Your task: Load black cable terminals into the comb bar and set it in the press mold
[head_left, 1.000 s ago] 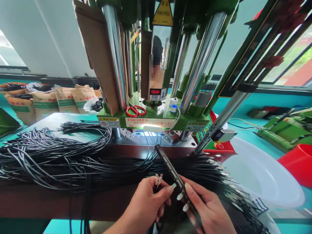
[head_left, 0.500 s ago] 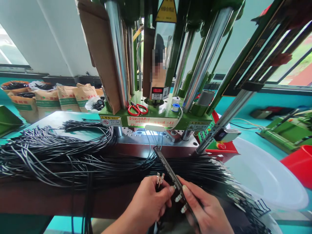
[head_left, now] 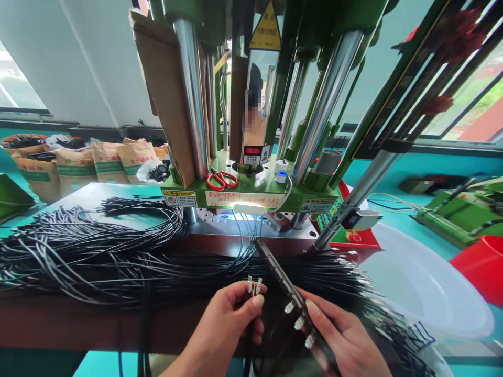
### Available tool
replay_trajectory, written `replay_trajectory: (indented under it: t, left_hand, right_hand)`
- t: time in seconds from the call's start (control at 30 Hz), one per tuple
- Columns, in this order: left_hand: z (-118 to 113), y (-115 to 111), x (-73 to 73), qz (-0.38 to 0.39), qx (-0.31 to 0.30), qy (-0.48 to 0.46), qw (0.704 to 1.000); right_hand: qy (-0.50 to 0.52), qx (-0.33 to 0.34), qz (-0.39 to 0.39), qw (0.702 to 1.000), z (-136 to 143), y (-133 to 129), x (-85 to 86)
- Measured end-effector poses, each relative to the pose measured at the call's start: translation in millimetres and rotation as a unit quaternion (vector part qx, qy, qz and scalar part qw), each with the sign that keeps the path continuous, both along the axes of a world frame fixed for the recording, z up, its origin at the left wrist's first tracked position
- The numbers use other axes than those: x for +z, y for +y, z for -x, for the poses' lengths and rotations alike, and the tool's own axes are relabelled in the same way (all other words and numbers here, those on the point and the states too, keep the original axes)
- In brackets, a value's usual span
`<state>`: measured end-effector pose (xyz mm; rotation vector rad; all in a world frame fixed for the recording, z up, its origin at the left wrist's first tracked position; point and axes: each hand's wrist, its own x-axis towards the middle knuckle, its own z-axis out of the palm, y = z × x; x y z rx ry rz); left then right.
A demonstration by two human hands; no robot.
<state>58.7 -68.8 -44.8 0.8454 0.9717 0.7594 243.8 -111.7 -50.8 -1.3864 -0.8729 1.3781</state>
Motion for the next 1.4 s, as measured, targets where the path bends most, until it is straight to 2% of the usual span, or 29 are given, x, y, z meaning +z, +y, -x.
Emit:
replay_trajectory:
  t: [0.1,0.27,0.43,0.63,0.87,0.97,1.07,1.13,1.2,1.3,1.4]
  left_hand:
    - [-8,1,-0.7,-0.029,0.010,0.020,0.999]
    - [-18,3,-1.8,-0.034,-0.012,0.068,0.997]
    - [-17,4,-6.2,-0.045,-0.024,0.080,0.996]
    - [-16,5,-3.7,-0.036,-0.026,0.085,0.995]
    - [-18,6,0.5,-0.017,-0.026,0.073,0.997]
    - [-14,6,1.1,-0.004,-0.033,0.062,0.998]
    - [-2,3,1.8,-0.031,-0.042,0.035,0.998]
    - [7,0,2.3,-0.047,-0.049,0.008,0.998]
    - [12,-2,2.9,-0.027,-0.045,-0.007,0.999]
    - [10,-2,3.9,0.010,-0.013,0.001,1.000]
    - [2,0,4.7,-0.013,0.005,0.008,1.000]
  right_hand:
    - [-0.017,0.006,-0.003,1.000,4,0,-0.2]
    - [-0.049,0.026,-0.001,0.998,4,1,0.3]
    - [-0.064,0.039,-0.002,0.997,3,0,-1.8]
    - [-0.077,0.041,-0.005,0.996,3,0,-8.3]
    - [-0.110,0.048,-0.061,0.991,7,-2,-10.8]
    - [-0.094,0.049,-0.032,0.994,4,-1,-5.1]
    - [-0.079,0.042,0.010,0.996,-4,-2,-0.7]
    - [-0.069,0.032,0.032,0.997,-11,-2,-1.8]
    - [-0.062,0.035,0.045,0.996,-16,-2,-5.8]
    - [-0.061,0.054,0.040,0.996,-18,-2,-12.4]
    - [-0.062,0.061,0.037,0.996,-17,-2,-13.2]
